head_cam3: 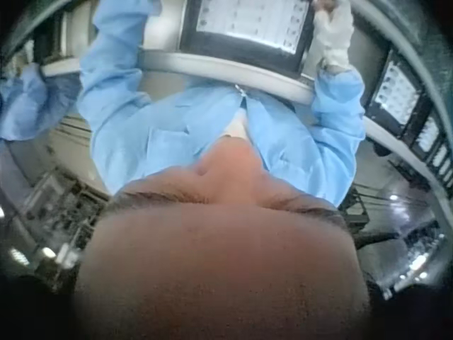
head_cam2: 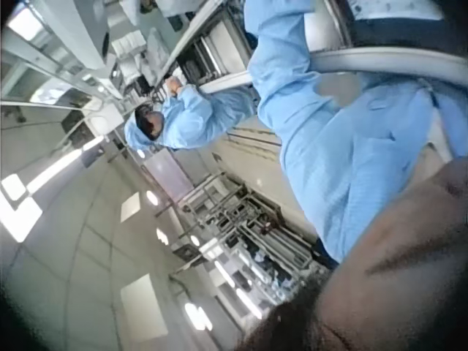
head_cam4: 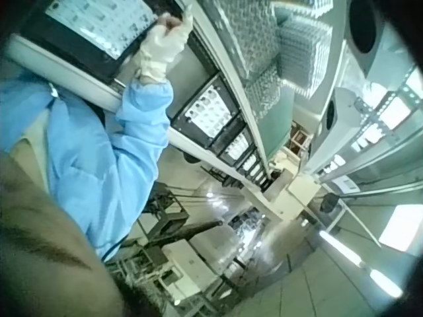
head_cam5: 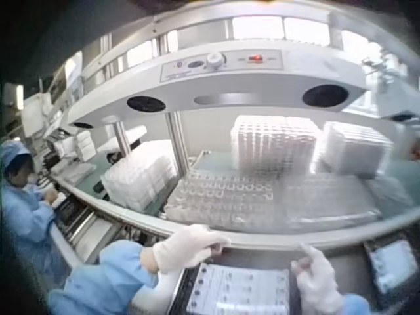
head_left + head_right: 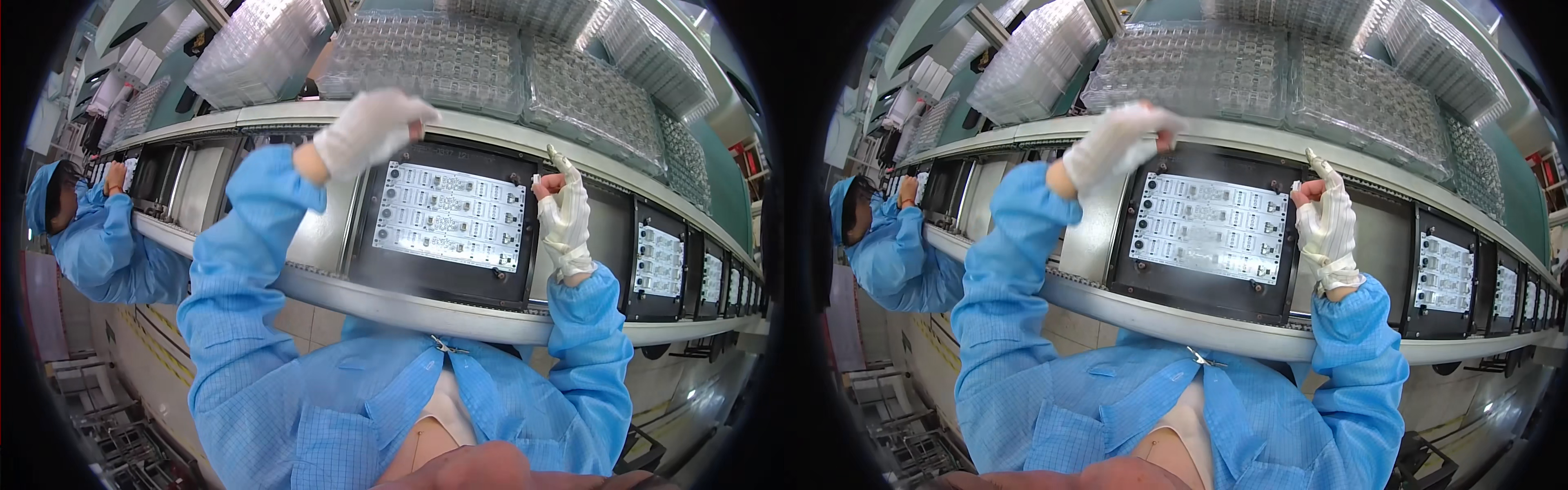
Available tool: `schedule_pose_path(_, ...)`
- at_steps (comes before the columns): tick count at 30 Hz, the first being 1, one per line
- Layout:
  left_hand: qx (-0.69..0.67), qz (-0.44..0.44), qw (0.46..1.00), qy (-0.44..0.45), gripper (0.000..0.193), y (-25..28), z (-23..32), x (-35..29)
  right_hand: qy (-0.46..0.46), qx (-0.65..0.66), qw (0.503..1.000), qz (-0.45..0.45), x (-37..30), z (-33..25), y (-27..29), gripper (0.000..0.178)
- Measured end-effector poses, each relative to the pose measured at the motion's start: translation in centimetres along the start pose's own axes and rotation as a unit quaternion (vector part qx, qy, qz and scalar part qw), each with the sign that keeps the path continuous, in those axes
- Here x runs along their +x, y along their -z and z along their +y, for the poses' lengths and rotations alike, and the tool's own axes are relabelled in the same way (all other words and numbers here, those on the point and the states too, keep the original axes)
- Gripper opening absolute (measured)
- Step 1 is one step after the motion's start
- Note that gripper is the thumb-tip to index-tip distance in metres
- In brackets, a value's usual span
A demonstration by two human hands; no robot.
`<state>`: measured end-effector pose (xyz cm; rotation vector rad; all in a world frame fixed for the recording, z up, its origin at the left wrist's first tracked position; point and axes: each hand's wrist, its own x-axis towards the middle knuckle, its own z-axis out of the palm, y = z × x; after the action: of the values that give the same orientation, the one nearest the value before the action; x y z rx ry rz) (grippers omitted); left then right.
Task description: The person assembles circuit boards on a conveyor line by picking small components from overhead plastic trays and pressing them onto the boards by hand.
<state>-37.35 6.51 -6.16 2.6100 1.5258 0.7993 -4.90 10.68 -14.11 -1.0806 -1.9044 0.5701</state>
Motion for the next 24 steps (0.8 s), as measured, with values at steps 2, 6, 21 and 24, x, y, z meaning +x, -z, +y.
schedule_pose_path(2, 0.012, -0.036, 0.999, 0.002, 0.029, -0.9, 1.8, -2.2, -0.002, 0.004, 1.000, -0.003, 0.1, 0.0, -0.1, 0.051)
schedule_pose_path(6, 0.067, -0.062, 0.996, -0.010, 0.027, -1.6, 2.3, -4.2, 0.002, 0.023, 1.000, -0.016, 0.1, -0.5, 0.0, 0.051)
schedule_pose_path(21, 0.055, -0.086, 0.995, -0.017, 0.026, -2.2, 1.9, -4.3, 0.014, 0.029, 0.999, -0.037, -0.4, -1.7, 0.4, 0.049)
schedule_pose_path(24, -0.054, -0.104, 0.991, 0.058, 0.032, -1.9, 1.9, -3.9, 0.000, 0.030, 0.999, -0.040, -0.6, -2.0, 0.4, 0.049)
